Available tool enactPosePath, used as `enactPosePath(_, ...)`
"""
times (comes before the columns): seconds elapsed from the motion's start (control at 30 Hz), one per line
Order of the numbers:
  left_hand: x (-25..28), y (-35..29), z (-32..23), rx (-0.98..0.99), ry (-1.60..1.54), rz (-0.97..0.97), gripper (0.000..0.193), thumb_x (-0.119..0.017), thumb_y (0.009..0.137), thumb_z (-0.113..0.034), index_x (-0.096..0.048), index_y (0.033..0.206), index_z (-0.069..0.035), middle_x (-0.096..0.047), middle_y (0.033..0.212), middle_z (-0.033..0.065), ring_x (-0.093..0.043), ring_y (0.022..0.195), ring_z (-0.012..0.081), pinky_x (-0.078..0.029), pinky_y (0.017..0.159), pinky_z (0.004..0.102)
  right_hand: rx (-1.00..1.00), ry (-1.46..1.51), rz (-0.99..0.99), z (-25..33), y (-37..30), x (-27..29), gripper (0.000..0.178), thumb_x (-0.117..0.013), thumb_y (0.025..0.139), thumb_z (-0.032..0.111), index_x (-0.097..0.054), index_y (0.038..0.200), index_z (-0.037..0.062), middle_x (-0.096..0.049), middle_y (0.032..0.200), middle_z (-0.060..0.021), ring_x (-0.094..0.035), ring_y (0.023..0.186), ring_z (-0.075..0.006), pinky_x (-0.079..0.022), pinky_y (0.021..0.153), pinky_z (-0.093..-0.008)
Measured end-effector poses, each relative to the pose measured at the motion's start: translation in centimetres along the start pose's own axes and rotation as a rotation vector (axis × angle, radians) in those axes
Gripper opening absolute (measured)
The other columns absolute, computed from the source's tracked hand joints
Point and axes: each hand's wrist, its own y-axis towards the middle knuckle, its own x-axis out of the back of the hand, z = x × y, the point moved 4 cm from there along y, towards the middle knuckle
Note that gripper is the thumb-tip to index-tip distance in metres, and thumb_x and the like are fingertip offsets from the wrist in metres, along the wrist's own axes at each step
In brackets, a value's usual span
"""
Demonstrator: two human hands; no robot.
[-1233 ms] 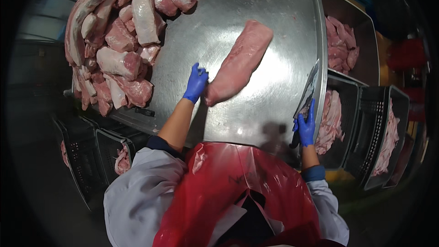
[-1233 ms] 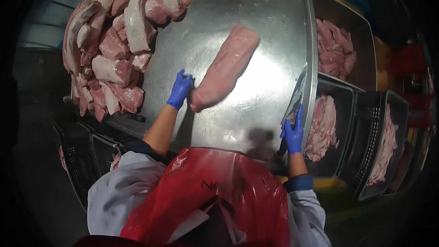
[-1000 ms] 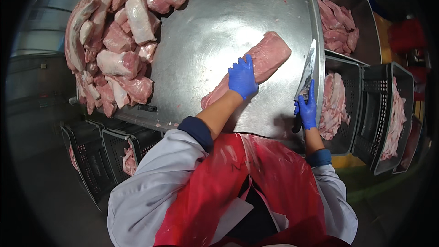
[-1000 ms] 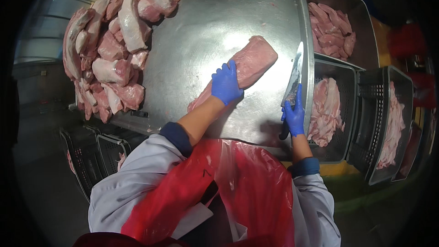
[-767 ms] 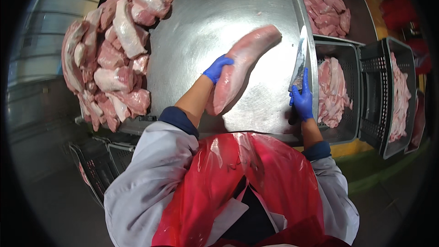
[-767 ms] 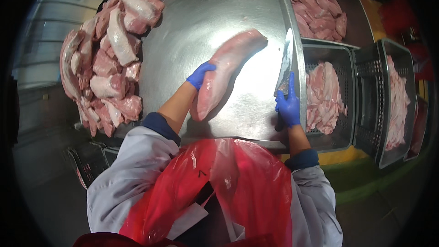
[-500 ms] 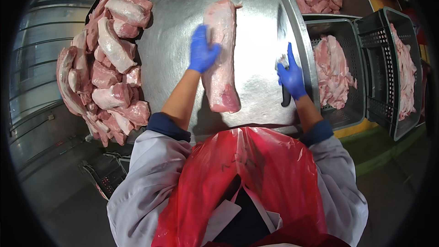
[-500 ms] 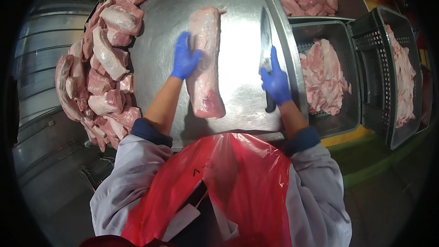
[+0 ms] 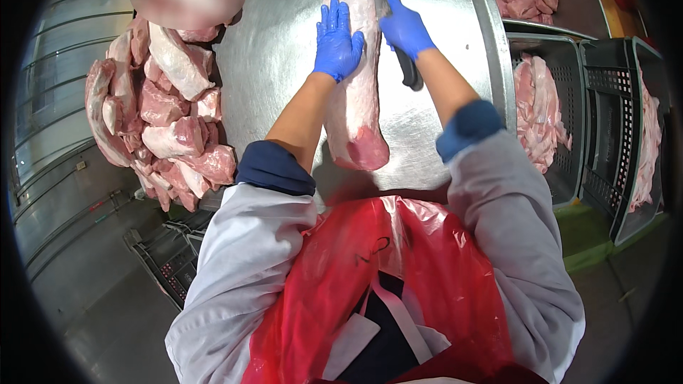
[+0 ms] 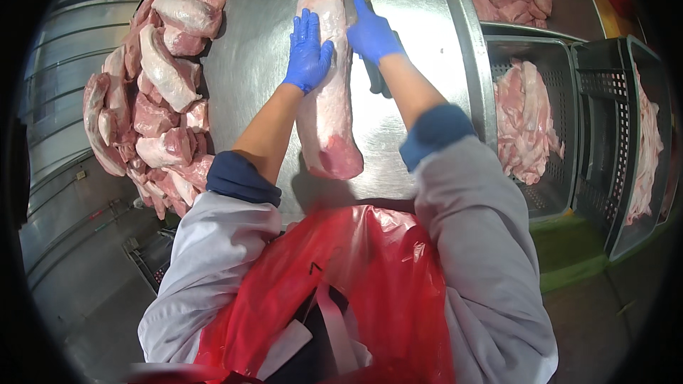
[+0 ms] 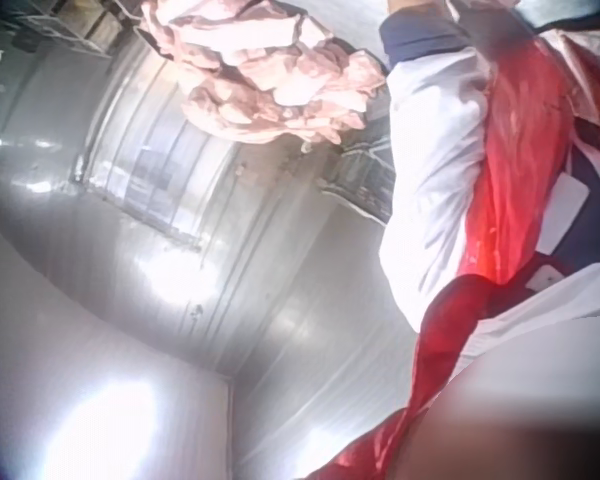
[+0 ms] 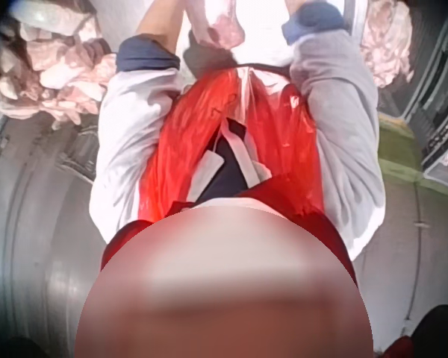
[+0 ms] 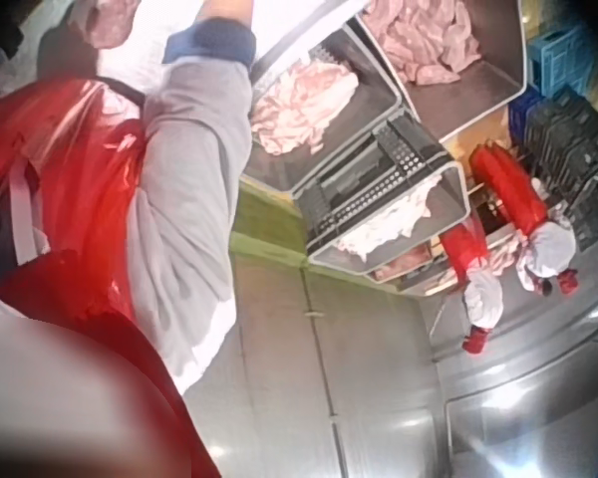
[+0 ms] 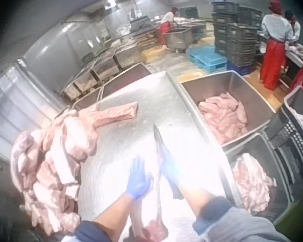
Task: The person uses a knife to trim fat and connective tissue from large cuts of pork on a stainless steel table. They separate the trimmed meat from the fat and place the pieces into a nearby plastic crate. The person handles the meat one piece at a time, repeating the trimming process throughout the clip.
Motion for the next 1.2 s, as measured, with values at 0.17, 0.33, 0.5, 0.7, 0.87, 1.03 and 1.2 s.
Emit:
enactPosePath(0.17,-0.1,0.2,-0.2,-0.024,-0.006,-0.023,0.077,-0.053,0.095,-0.031,-0.022,0.157,0.002,-0.010,0.166,0.0242,-0.007,0.152,0.0461,-0.012,0.122,0.0572,0.036,-0.124,-0.003,0.5,0.9,0.0,0.079,-0.052,0.088,0.012,-0.023,0.161,0.0226,-0.068,0.080,-0.0203,-0.066,0.058,-0.0237,-0.057,0.059,-0.0390)
enactPosePath(0.33,-0.3,0.3,0.4,0.016,0.017,-0.044,0.078,-0.049,0.097,-0.035,-0.018,0.158,0.001,-0.009,0.166,0.0246,-0.006,0.153,0.0459,-0.010,0.122,0.0573,0.098,-0.301,0.067,-2.1,-3.0,-2.2,0.078,-0.047,0.091,0.012,-0.014,0.161,0.0180,-0.069,0.085,-0.0268,-0.069,0.065,-0.0350,-0.058,0.068,-0.0431)
enactPosePath(0.5,-0.8,0.2,1.1,0.012,-0.008,-0.070,0.078,-0.052,0.093,-0.034,-0.022,0.157,0.000,-0.011,0.166,0.0240,-0.008,0.152,0.0463,-0.011,0.121,0.0593,0.151,-0.404,0.050,-1.8,-5.4,-3.1,0.079,-0.046,0.089,0.009,-0.012,0.161,0.0146,-0.067,0.102,-0.0355,-0.068,0.090,-0.0473,-0.054,0.086,-0.0504)
enactPosePath(0.7,-1.0,1.1,1.6,0.058,-0.001,-0.133,0.078,-0.052,0.093,-0.034,-0.024,0.157,0.000,-0.013,0.166,0.0237,-0.008,0.152,0.0467,-0.011,0.121,0.0597,0.104,-0.351,0.122,-2.0,-7.7,-3.9,0.084,-0.049,0.090,0.011,-0.005,0.161,0.0164,-0.066,0.094,-0.0354,-0.067,0.084,-0.0484,-0.053,0.080,-0.0514)
enactPosePath(0.87,-1.1,0.9,1.3,0.067,0.030,-0.130,0.074,-0.050,0.096,-0.034,-0.025,0.157,-0.001,-0.012,0.165,0.0246,-0.008,0.152,0.0472,-0.012,0.122,0.0572,0.065,-0.300,0.255,-6.9,-20.1,-4.6,0.081,-0.048,0.092,0.011,-0.002,0.159,0.0081,-0.062,0.073,-0.0329,-0.062,0.067,-0.0513,-0.049,0.065,-0.0578)
enactPosePath(1.03,-0.8,1.2,1.2,0.093,0.054,-0.093,0.087,-0.056,0.093,-0.042,-0.015,0.159,-0.001,-0.010,0.165,0.0277,-0.009,0.152,0.0466,-0.014,0.122,0.0572,0.090,-0.190,0.409,-6.8,-30.7,-0.1,0.078,-0.054,0.091,0.009,-0.015,0.159,0.0077,-0.061,0.116,-0.0350,-0.065,0.084,-0.0501,-0.053,0.077,-0.0522)
enactPosePath(1.2,3.4,-2.2,-5.4,0.520,0.275,0.375,0.129,-0.080,0.069,-0.051,-0.003,0.157,0.004,-0.026,0.154,0.0381,-0.039,0.141,0.0430,-0.039,0.112,0.0497,-0.067,-0.259,0.385,-10.3,-36.7,10.0,0.080,-0.055,0.091,0.004,-0.019,0.161,0.0200,-0.064,0.084,-0.0250,-0.064,0.069,-0.0382,-0.052,0.069,-0.0456)
